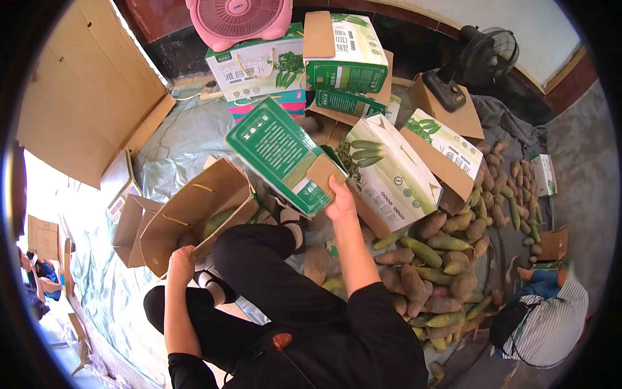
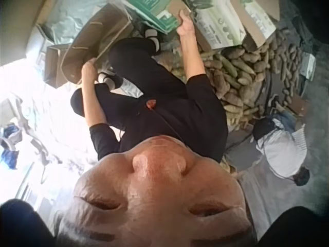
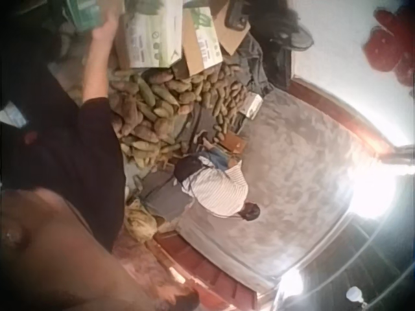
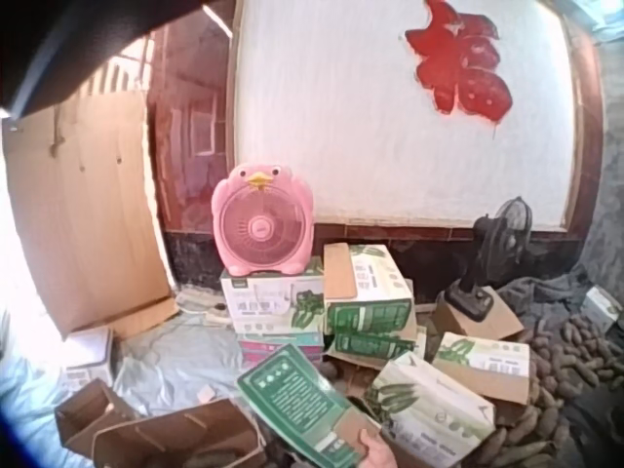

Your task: Sort produce items by weight using a digital scale and place them into paper bags and cardboard boxes.

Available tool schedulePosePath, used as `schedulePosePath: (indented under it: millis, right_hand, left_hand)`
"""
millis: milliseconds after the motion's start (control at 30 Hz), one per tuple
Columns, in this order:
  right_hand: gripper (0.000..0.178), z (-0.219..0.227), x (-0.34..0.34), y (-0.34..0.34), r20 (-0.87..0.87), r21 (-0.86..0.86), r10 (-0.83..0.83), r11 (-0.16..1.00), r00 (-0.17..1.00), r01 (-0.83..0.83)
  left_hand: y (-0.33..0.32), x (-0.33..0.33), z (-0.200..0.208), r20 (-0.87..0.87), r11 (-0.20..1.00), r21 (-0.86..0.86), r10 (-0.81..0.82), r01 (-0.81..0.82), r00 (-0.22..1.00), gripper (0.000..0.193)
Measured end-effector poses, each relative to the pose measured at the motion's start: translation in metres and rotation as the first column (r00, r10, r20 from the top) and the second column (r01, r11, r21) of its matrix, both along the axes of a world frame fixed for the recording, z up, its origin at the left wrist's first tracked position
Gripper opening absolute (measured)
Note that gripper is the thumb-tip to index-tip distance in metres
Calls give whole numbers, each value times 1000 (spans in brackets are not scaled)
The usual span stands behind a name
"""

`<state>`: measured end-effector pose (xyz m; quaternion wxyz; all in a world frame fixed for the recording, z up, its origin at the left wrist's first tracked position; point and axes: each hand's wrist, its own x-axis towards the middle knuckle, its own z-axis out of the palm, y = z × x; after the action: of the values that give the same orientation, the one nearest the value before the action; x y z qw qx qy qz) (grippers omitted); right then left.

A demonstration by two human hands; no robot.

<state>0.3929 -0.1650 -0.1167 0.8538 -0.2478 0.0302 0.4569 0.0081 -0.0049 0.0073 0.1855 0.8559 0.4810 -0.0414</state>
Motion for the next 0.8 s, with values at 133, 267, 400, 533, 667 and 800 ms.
schedulePosePath:
  millis: [133,267,400,533,667,800]
  right_hand:
    - [43,79,-11,-19,214,46,-18,999,977,9]
    - [45,139,-1,-58,489,77,-111,993,865,84]
    - [49,189,29,-89,734,88,-250,957,632,277]
    - [43,226,90,-85,841,198,-317,934,438,296]
    - [39,252,161,-51,876,184,-304,928,373,323]
    - [38,278,200,-2,853,228,-335,929,400,290]
  left_hand:
    - [-1,-1,1,3,999,17,-37,37,999,19]
    - [-2,-3,3,13,998,36,-49,49,999,19]
    - [2,-9,-7,5,1000,18,-14,14,1000,20]
    - [5,-10,-14,27,996,60,-63,61,998,22]
    - [4,-6,-3,11,999,15,-29,28,1000,29]
    - [3,-9,-6,46,1000,6,-15,15,999,28]
